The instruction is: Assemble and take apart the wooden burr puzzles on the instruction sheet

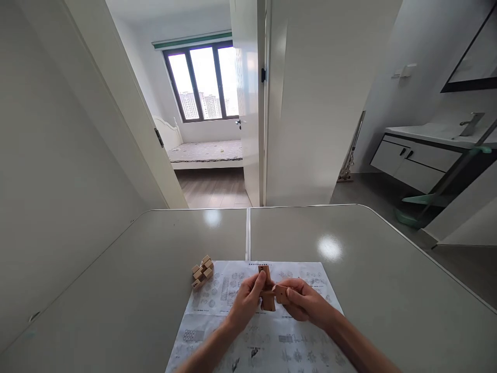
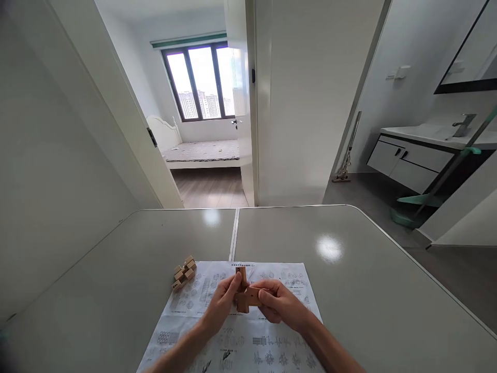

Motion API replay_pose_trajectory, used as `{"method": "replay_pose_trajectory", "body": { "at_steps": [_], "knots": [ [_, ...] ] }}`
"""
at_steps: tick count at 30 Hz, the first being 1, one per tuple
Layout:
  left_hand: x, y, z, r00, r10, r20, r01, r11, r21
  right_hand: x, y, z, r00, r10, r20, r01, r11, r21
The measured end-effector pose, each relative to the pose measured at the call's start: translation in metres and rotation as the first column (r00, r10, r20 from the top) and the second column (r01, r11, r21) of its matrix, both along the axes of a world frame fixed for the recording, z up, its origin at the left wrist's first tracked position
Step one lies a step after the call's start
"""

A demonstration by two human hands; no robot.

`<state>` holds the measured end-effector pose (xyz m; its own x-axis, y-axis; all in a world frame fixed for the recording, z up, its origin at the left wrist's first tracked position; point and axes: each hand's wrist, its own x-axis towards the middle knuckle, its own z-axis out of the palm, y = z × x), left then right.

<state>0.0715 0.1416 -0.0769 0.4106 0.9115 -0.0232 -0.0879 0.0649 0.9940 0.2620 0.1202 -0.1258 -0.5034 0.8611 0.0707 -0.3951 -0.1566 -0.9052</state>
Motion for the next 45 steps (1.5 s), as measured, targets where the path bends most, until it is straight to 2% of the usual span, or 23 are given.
{"method": "replay_pose_trajectory", "body": {
  "at_steps": [11, 18, 22, 27, 36, 45],
  "knots": [
    [0.003, 0.003, -0.006, 0.993, -0.007, -0.115, 0.015, 0.998, 0.064, -0.002, -0.003, 0.015, 0.997, -0.041, 0.063, 0.040, 0.999, 0.016],
    [0.000, 0.002, -0.003, 0.999, -0.001, -0.044, 0.000, 1.000, -0.026, -0.004, -0.005, 0.018, 0.997, -0.058, 0.048, 0.057, 0.998, 0.025],
    [-0.002, 0.002, -0.004, 1.000, 0.009, -0.028, -0.011, 0.997, -0.075, -0.004, -0.005, 0.022, 0.998, -0.059, 0.022, 0.059, 0.998, -0.018],
    [-0.003, 0.005, -0.007, 1.000, 0.016, 0.001, -0.015, 0.997, -0.075, -0.004, -0.006, 0.027, 0.999, -0.051, -0.018, 0.049, 0.996, -0.076],
    [-0.005, 0.008, -0.020, 0.995, 0.064, 0.074, -0.049, 0.981, -0.188, -0.005, -0.003, 0.021, 0.996, -0.060, -0.072, 0.052, 0.993, -0.107],
    [-0.005, 0.009, -0.020, 0.992, 0.074, 0.105, -0.054, 0.981, -0.185, -0.006, -0.001, 0.017, 0.997, -0.079, -0.010, 0.078, 0.995, -0.066]
  ]
}}
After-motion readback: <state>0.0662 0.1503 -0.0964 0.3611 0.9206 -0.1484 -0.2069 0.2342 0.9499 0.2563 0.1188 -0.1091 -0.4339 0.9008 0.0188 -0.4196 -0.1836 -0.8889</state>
